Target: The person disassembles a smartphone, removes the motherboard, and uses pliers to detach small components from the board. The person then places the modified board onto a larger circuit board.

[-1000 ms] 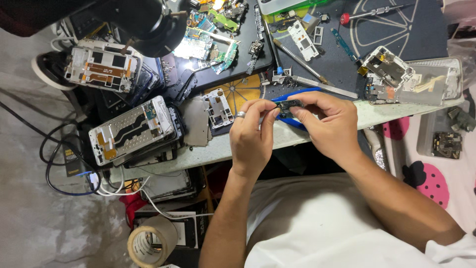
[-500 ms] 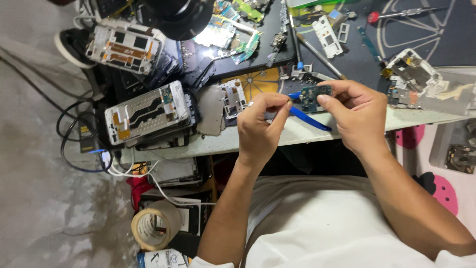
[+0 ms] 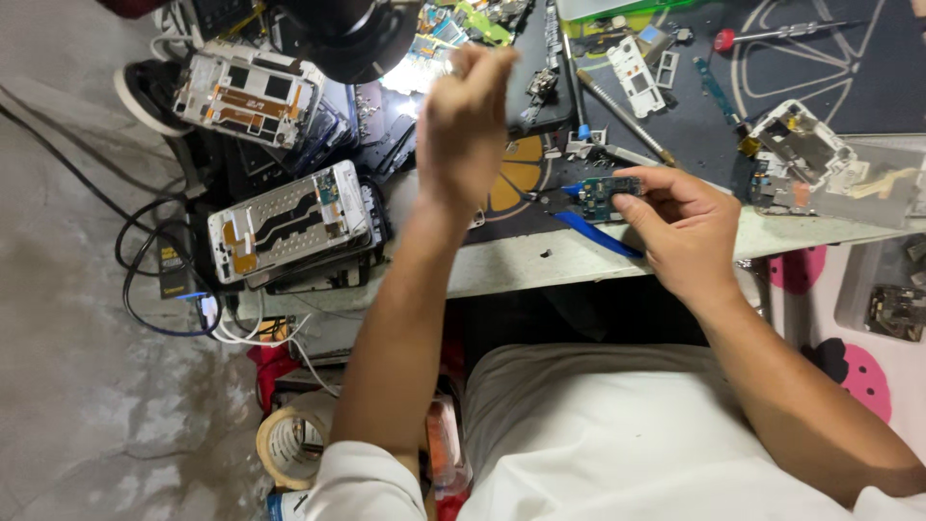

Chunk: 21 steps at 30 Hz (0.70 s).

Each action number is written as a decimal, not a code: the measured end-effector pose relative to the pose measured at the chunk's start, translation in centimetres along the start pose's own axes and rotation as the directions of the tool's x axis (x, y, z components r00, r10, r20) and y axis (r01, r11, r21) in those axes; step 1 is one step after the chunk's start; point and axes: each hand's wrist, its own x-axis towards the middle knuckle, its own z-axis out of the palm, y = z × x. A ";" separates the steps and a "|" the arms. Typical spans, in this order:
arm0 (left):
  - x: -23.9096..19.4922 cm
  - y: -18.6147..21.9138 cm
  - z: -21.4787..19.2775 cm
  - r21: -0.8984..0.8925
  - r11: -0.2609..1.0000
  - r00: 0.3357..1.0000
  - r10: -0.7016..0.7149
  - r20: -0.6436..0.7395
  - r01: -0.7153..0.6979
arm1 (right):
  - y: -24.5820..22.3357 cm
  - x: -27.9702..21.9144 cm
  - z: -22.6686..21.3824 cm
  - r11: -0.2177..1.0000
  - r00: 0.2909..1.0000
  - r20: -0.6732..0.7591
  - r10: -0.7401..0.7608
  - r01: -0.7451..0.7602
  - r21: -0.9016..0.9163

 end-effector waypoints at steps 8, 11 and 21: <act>2.9 -4.5 2.5 0.219 0.973 0.994 0.091 -0.065 -0.075 | 0.2 0.1 0.0 0.999 1.000 0.017 0.006 -0.007 0.054; 3.2 -5.5 2.8 0.298 0.955 1.000 -0.009 0.019 0.003 | 0.2 0.2 -0.1 0.999 1.000 0.017 -0.005 0.004 0.054; 3.1 -12.1 4.7 0.078 0.899 0.902 -0.426 -0.076 0.431 | 0.3 0.3 -0.3 0.999 0.999 0.028 0.021 -0.022 0.033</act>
